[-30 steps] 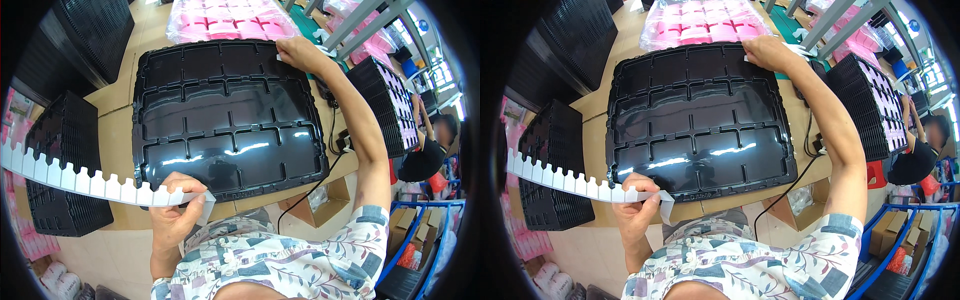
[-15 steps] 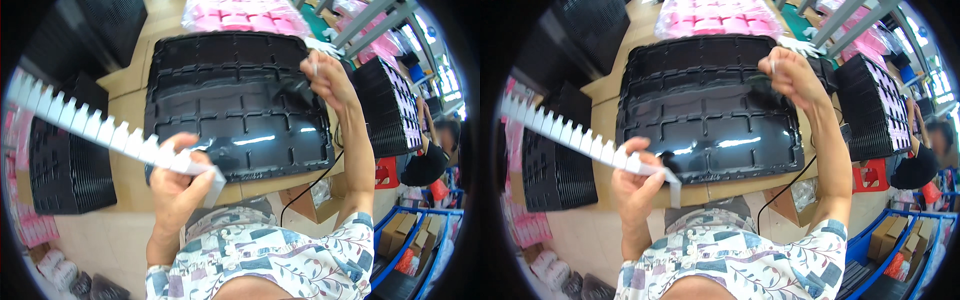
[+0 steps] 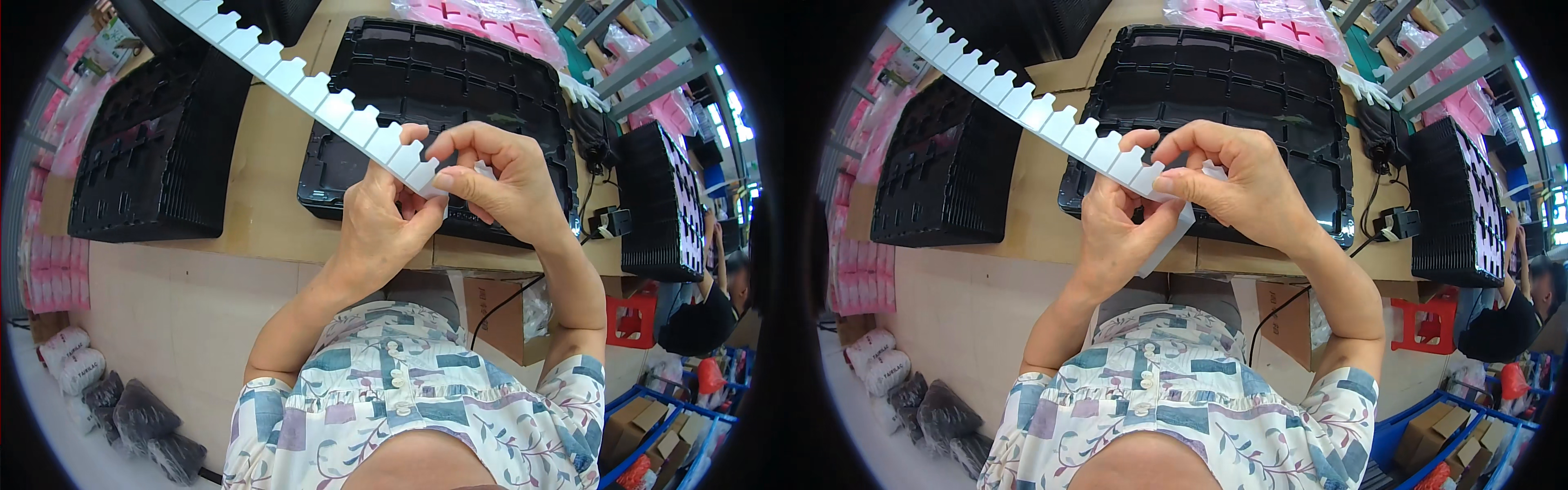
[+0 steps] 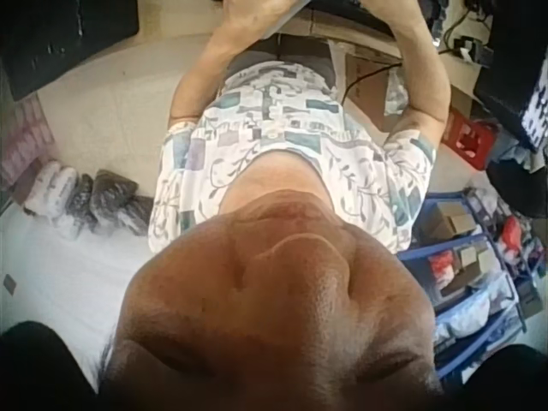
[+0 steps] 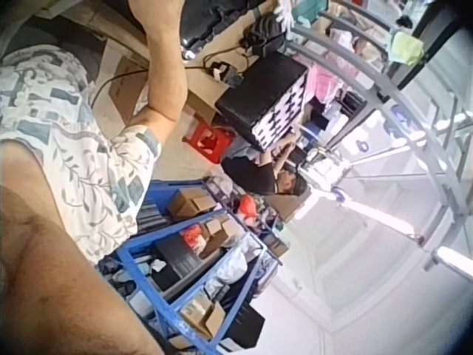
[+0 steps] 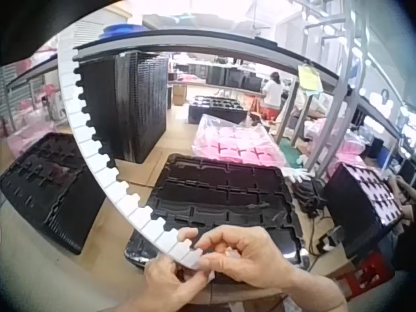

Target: The person applies small white adhesive pads to the corners of a black plastic tray. They then place a pink foam insert into the tray and press it down to secure it. The person repeats this process for a second tray.

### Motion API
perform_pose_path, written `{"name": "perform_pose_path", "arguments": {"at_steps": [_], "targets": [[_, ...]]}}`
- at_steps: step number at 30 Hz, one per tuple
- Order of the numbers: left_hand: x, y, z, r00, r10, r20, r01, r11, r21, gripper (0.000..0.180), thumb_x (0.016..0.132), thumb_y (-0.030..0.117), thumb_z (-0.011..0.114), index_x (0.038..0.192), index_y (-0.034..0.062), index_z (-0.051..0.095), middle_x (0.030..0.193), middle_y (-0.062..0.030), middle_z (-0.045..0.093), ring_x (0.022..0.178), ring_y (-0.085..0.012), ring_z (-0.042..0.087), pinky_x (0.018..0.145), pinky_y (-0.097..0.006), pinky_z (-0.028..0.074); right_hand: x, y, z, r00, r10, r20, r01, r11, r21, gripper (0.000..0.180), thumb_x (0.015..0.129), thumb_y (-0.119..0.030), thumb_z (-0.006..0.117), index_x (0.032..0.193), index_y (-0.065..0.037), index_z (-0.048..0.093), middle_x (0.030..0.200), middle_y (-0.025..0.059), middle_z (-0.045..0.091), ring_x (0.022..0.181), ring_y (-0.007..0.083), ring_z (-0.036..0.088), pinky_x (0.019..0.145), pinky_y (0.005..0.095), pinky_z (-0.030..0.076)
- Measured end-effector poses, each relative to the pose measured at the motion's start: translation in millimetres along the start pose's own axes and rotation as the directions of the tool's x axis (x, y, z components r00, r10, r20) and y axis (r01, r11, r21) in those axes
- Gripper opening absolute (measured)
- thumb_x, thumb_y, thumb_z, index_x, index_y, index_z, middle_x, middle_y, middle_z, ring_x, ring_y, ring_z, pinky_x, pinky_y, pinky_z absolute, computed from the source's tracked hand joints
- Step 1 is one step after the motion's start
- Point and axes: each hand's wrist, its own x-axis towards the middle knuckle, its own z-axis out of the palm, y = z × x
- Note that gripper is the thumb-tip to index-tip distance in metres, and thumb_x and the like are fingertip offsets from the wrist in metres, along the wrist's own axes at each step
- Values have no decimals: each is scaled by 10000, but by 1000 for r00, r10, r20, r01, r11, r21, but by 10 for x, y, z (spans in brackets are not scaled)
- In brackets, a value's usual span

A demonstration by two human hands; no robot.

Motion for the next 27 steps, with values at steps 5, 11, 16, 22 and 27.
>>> {"name": "perform_pose_path", "arguments": {"at_steps": [5, 11, 16, 22, 27], "targets": [[26, -21, -116, 995, 103, 9, -100, 985, -141, 489, 837, 84, 712, 1273, 8, 505, 923, -25, 636, 718, -68, 581, 600, -235, 471, 19, -87, 4, 997, 61, 38, -61, 998, -5, 92, 847, -102, 693, 836, -11, 682, 639, -42, 580, 603, 13, 475, 527, 206, 371], [62, 13, -134, 988, -155, 3, 135, 849, -511, 153, 956, 144, 628, 1005, -1, 640, 852, -54, 657, 681, -70, 598, 467, -214, 435, -41, 3, 102, 928, -372, -18, 317, 815, -486, 104, 816, -98, 693, 774, -35, 621, 614, -4, 513, 541, 75, 491, 479, 235, 393], [103, -17, -59, 969, -237, 69, 202, 599, -775, 170, 996, 171, 569, 1006, 6, 608, 898, -119, 683, 704, -150, 663, 495, -243, 527, -47, 141, 143, 606, -748, 271, 619, 229, -751, 184, 762, -114, 710, 728, -76, 533, 637, 17, 461, 499, 160, 499, 442, 281, 423], [7, -11, -59, 987, 61, -148, -118, 904, -410, 239, 1041, 189, 506, 998, -26, 600, 874, -110, 678, 701, -123, 654, 598, -230, 537, -267, -99, -324, 998, -24, -61, 26, 999, 31, 127, 860, -147, 713, 853, -50, 633, 672, -82, 544, 543, 0, 444, 459, 174, 317], [-89, -36, -239, 973, 6, 233, 102, 887, -450, 164, 996, 146, 598, 1024, -13, 629, 857, -86, 675, 694, -113, 634, 632, -249, 525, -493, 240, -1447, 967, 247, 65, -220, 934, -282, 141, 878, -159, 682, 822, -38, 637, 667, -76, 514, 567, 10, 399, 504, 192, 307]]}}
